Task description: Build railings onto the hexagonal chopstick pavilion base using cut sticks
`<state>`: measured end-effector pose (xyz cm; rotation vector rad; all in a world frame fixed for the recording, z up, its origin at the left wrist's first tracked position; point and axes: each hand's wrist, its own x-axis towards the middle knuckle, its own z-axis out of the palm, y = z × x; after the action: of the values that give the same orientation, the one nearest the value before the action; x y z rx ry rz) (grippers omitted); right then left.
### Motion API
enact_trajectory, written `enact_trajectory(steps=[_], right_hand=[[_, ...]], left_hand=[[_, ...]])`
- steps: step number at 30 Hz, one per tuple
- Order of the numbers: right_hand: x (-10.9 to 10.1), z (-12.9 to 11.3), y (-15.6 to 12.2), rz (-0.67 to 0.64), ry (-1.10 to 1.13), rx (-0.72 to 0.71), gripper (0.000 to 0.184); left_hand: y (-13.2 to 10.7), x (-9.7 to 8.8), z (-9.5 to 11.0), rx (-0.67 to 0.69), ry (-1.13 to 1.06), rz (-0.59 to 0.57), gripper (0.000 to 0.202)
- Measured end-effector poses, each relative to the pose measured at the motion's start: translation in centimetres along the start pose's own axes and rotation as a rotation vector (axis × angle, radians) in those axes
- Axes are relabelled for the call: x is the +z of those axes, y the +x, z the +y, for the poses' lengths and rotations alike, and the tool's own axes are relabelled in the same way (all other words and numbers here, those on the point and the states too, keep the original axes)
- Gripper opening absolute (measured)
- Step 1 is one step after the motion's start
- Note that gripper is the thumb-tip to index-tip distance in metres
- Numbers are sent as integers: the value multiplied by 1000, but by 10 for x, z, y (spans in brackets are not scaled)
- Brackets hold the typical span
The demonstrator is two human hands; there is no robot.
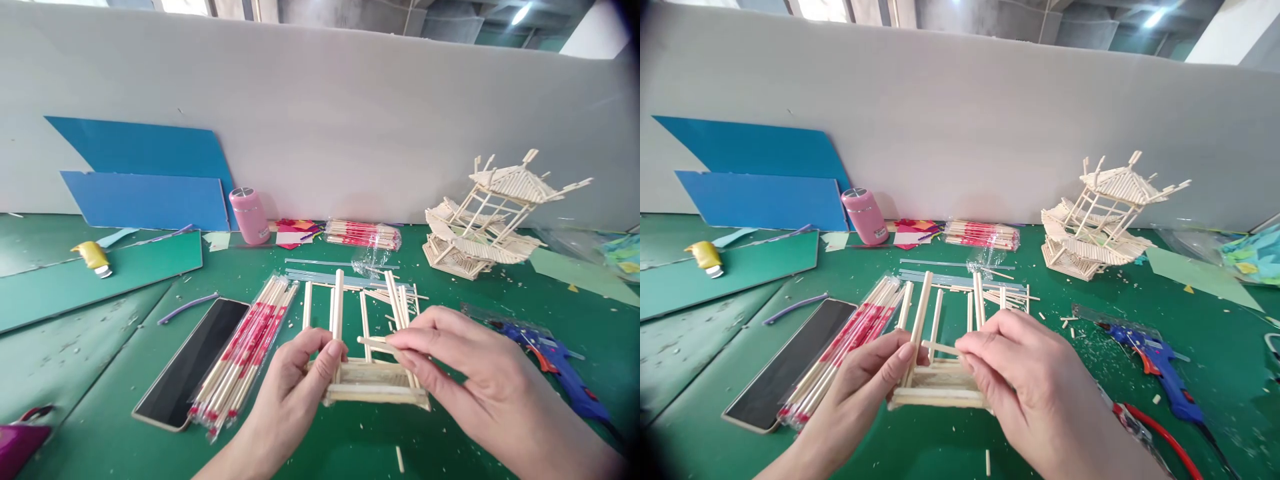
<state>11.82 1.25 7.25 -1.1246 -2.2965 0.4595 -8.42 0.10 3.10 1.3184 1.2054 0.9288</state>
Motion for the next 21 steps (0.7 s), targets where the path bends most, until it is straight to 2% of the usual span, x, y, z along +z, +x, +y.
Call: enact_trajectory(steps=[5,21], right_hand=[[11,-5,0,18,-152,-55,15],[17,-8,-5,-8,-157,-7,26]], left_hand=[[-6,3,0,-41,-47,-41,32],[-5,4,4,-79,-85,-74,30]])
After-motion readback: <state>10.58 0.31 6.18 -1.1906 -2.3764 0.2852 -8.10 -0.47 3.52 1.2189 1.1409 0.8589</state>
